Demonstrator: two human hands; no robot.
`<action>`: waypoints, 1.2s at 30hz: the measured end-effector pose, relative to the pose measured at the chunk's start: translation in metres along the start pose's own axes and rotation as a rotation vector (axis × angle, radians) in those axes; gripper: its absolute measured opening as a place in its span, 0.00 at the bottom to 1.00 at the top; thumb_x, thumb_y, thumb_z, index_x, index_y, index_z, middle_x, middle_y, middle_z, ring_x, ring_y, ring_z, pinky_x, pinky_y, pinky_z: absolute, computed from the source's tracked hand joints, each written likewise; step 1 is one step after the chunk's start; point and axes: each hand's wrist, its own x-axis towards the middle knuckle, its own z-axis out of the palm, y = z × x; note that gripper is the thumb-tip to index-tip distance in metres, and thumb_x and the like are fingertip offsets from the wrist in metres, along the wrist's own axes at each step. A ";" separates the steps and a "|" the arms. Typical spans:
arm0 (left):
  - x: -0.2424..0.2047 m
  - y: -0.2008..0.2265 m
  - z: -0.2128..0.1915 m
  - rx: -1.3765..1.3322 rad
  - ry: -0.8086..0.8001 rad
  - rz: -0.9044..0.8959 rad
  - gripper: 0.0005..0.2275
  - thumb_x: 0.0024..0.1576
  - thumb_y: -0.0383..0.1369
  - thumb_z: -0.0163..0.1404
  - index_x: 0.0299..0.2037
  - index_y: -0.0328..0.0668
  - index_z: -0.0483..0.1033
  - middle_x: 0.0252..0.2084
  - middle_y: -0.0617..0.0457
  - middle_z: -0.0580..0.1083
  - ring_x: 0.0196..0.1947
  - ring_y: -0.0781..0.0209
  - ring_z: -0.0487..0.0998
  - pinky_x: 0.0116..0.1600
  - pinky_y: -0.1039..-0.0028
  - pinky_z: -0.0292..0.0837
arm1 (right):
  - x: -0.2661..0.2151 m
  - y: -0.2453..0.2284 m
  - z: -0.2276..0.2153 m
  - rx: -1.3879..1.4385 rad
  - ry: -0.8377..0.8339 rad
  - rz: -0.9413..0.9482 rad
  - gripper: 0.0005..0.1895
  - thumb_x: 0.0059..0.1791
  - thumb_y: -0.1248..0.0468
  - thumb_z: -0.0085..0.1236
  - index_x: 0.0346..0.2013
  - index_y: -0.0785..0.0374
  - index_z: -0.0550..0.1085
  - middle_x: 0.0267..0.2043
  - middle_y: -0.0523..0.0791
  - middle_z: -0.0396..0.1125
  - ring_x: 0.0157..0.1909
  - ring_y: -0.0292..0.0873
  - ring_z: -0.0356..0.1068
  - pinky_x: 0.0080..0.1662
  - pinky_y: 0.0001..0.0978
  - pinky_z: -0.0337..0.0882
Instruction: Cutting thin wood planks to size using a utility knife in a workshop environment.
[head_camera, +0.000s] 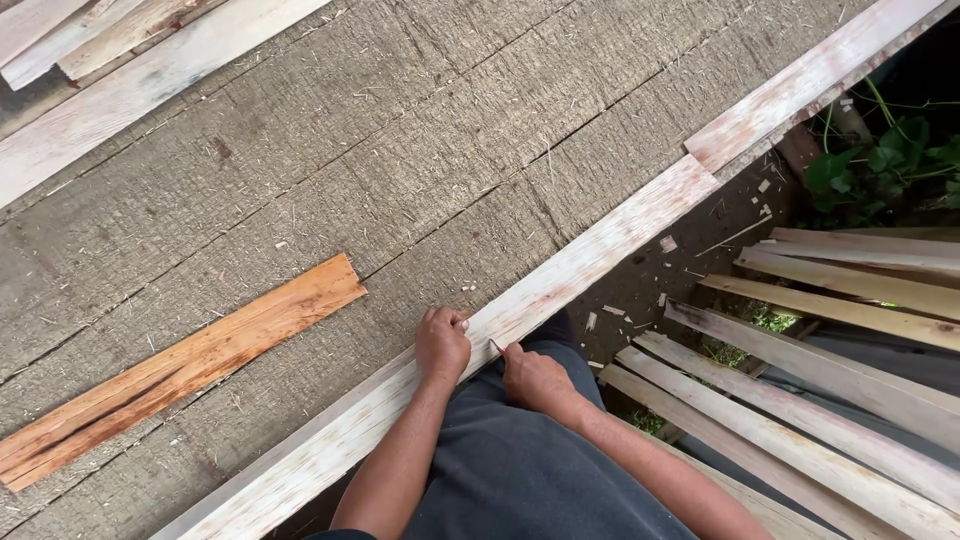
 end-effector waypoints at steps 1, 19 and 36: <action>0.000 0.001 0.001 0.000 -0.002 0.001 0.04 0.55 0.31 0.56 0.31 0.45 0.76 0.34 0.46 0.73 0.45 0.40 0.79 0.51 0.57 0.75 | -0.003 0.001 0.000 0.001 0.000 0.002 0.13 0.55 0.55 0.36 0.44 0.59 0.67 0.41 0.58 0.73 0.48 0.66 0.75 0.47 0.57 0.76; -0.002 -0.007 0.002 0.003 -0.014 -0.007 0.04 0.56 0.33 0.56 0.31 0.47 0.76 0.35 0.48 0.73 0.45 0.41 0.80 0.51 0.58 0.75 | -0.005 0.022 0.023 -0.001 -0.026 0.006 0.20 0.58 0.52 0.32 0.41 0.62 0.69 0.38 0.59 0.74 0.46 0.66 0.76 0.45 0.56 0.77; 0.065 0.022 -0.094 -0.048 0.120 0.070 0.03 0.58 0.30 0.52 0.38 0.43 0.79 0.38 0.44 0.75 0.48 0.36 0.78 0.54 0.53 0.73 | 0.002 0.006 -0.016 0.050 -0.005 0.000 0.19 0.52 0.44 0.40 0.45 0.52 0.67 0.41 0.58 0.74 0.47 0.65 0.76 0.45 0.55 0.77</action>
